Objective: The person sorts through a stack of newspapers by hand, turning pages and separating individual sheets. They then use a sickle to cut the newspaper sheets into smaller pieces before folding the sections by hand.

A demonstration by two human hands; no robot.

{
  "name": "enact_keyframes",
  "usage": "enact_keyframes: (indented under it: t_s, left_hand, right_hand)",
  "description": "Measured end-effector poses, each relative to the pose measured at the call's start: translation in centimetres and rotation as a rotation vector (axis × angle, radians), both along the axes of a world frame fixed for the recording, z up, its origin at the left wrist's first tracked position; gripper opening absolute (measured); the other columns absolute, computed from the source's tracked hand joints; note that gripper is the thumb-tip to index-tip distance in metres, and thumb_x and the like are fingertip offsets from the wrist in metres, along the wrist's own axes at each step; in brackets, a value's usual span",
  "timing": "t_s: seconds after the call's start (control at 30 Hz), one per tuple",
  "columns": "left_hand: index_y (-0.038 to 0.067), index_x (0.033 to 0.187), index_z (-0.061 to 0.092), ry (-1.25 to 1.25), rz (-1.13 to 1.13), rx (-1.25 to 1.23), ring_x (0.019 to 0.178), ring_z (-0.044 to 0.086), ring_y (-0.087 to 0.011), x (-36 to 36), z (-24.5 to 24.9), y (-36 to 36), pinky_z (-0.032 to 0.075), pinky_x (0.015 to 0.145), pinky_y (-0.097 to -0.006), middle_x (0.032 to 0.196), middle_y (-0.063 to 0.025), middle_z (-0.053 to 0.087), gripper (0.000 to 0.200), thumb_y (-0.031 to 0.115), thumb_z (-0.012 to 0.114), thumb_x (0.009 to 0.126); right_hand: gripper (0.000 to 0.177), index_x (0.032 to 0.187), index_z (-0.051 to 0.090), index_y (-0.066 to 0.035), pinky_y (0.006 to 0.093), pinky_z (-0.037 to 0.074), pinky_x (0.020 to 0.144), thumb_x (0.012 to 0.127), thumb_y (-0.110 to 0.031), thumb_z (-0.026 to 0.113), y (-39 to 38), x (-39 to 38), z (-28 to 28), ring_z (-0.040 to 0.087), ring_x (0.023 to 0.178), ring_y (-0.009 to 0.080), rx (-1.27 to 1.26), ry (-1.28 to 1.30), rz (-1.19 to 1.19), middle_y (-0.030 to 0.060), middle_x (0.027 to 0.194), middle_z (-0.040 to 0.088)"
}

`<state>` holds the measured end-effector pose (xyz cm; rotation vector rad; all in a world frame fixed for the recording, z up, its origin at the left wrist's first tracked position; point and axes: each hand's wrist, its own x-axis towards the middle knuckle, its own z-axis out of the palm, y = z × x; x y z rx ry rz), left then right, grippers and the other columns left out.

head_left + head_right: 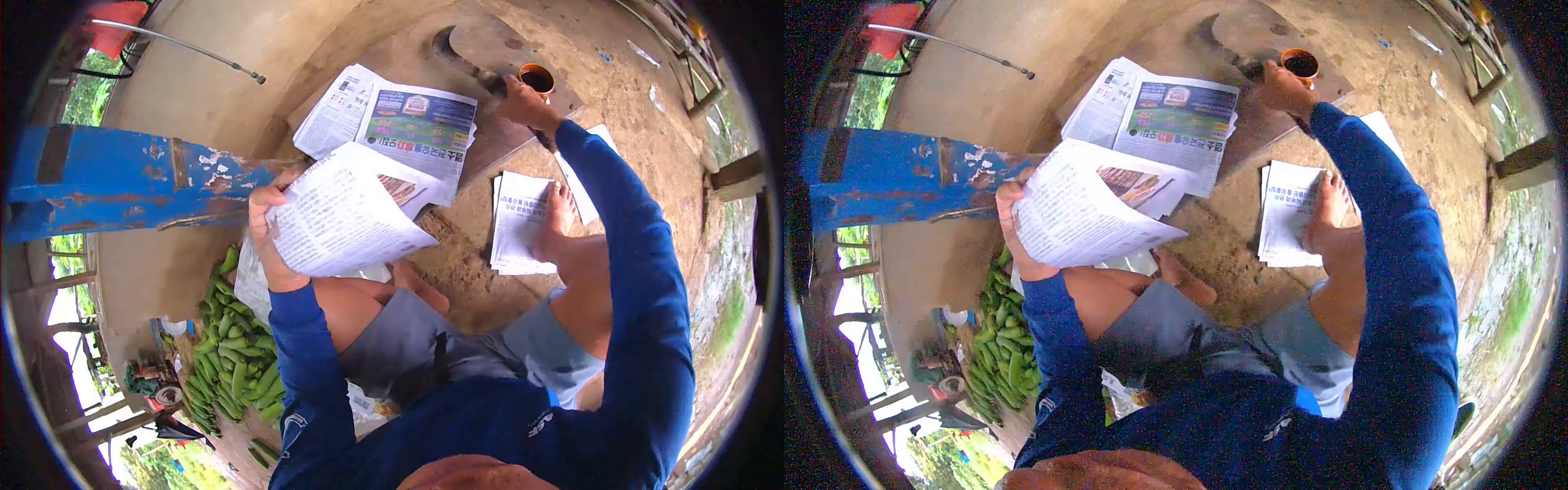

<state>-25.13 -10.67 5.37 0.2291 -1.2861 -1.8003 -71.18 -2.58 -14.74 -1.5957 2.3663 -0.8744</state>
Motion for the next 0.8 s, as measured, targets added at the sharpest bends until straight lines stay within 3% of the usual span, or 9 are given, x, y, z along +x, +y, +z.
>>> enact_keyframes:
  t_s: [0.1,0.17,0.3,0.37,0.5,0.53,0.6,0.67,0.8]
  left_hand:
    - [0.01,0.089,0.053,-0.053,0.057,-0.039,0.114,0.059,-0.0361,0.9,0.0,-0.3,0.055,0.095,-0.0503,0.123,-0.0162,0.059,0.006,0.009,0.055,0.094]
    - [0.012,0.086,0.051,-0.02,0.016,0.002,0.112,0.06,-0.0352,1.4,0.5,-0.4,0.056,0.093,-0.0488,0.12,-0.0156,0.059,0.009,0.01,0.055,0.094]
    - [0.01,0.083,0.047,0.125,-0.046,0.097,0.109,0.062,-0.0331,2.4,1.2,-0.6,0.057,0.091,-0.0483,0.119,-0.0214,0.059,0.013,0.004,0.054,0.093]
    - [0.009,0.082,0.047,0.234,-0.074,0.161,0.109,0.061,-0.0336,2.9,1.4,-0.5,0.056,0.092,-0.05,0.118,-0.0205,0.059,0.013,0.006,0.053,0.093]
    - [0.01,0.079,0.047,0.41,-0.262,0.184,0.111,0.059,-0.0346,4.4,1.0,-2.3,0.054,0.093,-0.0543,0.116,-0.0159,0.061,0.016,0.01,0.051,0.094]
    - [0.011,0.076,0.048,0.422,-0.161,0.282,0.114,0.056,-0.0345,4.6,1.1,-1.7,0.051,0.093,-0.057,0.11,-0.0118,0.062,0.019,0.012,0.051,0.095]
    - [0.012,0.075,0.049,0.459,-0.2,0.442,0.114,0.056,-0.0342,5.5,1.0,-2.2,0.051,0.094,-0.0574,0.111,-0.0107,0.063,0.021,0.015,0.05,0.096]
    - [0.012,0.075,0.049,0.467,-0.232,0.453,0.113,0.057,-0.0344,5.4,1.1,-2.5,0.05,0.096,-0.0575,0.113,-0.0111,0.063,0.022,0.016,0.051,0.096]
    - [0.012,0.076,0.05,0.332,-0.29,0.139,0.109,0.061,-0.036,4.0,1.1,-1.8,0.046,0.102,-0.0561,0.12,-0.0157,0.063,0.021,0.016,0.056,0.096]
  right_hand:
    - [0.052,0.129,0.049,-0.001,0.043,0.055,0.073,0.086,-0.024,0.067,2.1,2.3,7.8,0.07,0.086,0.036,0.075,-0.105,-0.032,0.0259,0.094,0.069]
    - [0.054,0.131,0.052,-0.008,0.0416,0.054,0.077,0.086,-0.029,0.072,3.8,2.9,11.9,0.07,0.088,0.0334,-0.04,-0.057,-0.039,0.0214,0.097,0.069]
    - [0.049,0.132,0.055,-0.008,0.0404,0.052,0.084,0.087,-0.018,0.071,9.5,6.1,21.1,0.068,0.097,0.0335,-0.194,0.021,0.124,0.0197,0.108,0.068]
    - [0.051,0.131,0.056,-0.009,0.0413,0.051,0.088,0.082,-0.008,0.069,12.7,8.0,24.1,0.066,0.102,0.0357,-0.192,0.236,0.038,0.0178,0.114,0.067]
    - [0.058,0.126,0.061,-0.01,0.0435,0.044,0.099,0.069,0.0,0.064,17.7,10.9,27.3,0.06,0.109,0.0357,-0.102,0.462,0.004,0.0141,0.115,0.066]
    - [0.06,0.126,0.062,-0.01,0.0438,0.043,0.101,0.067,0.001,0.063,18.6,11.4,27.7,0.06,0.11,0.0351,-0.059,0.487,-0.005,0.0134,0.115,0.066]
    - [0.059,0.125,0.063,-0.01,0.0441,0.042,0.101,0.067,0.002,0.061,19.7,11.9,28.2,0.06,0.109,0.0339,-0.039,0.541,0.047,0.0127,0.114,0.066]
    - [0.053,0.121,0.066,-0.011,0.045,0.042,0.102,0.07,0.001,0.06,20.3,12.4,28.7,0.061,0.107,0.0307,-0.029,0.624,0.085,0.0104,0.111,0.066]
    - [0.039,0.116,0.069,-0.016,0.0499,0.041,0.104,0.078,-0.01,0.061,19.3,13.8,28.9,0.062,0.103,0.0255,-0.06,0.824,0.16,0.0043,0.105,0.067]
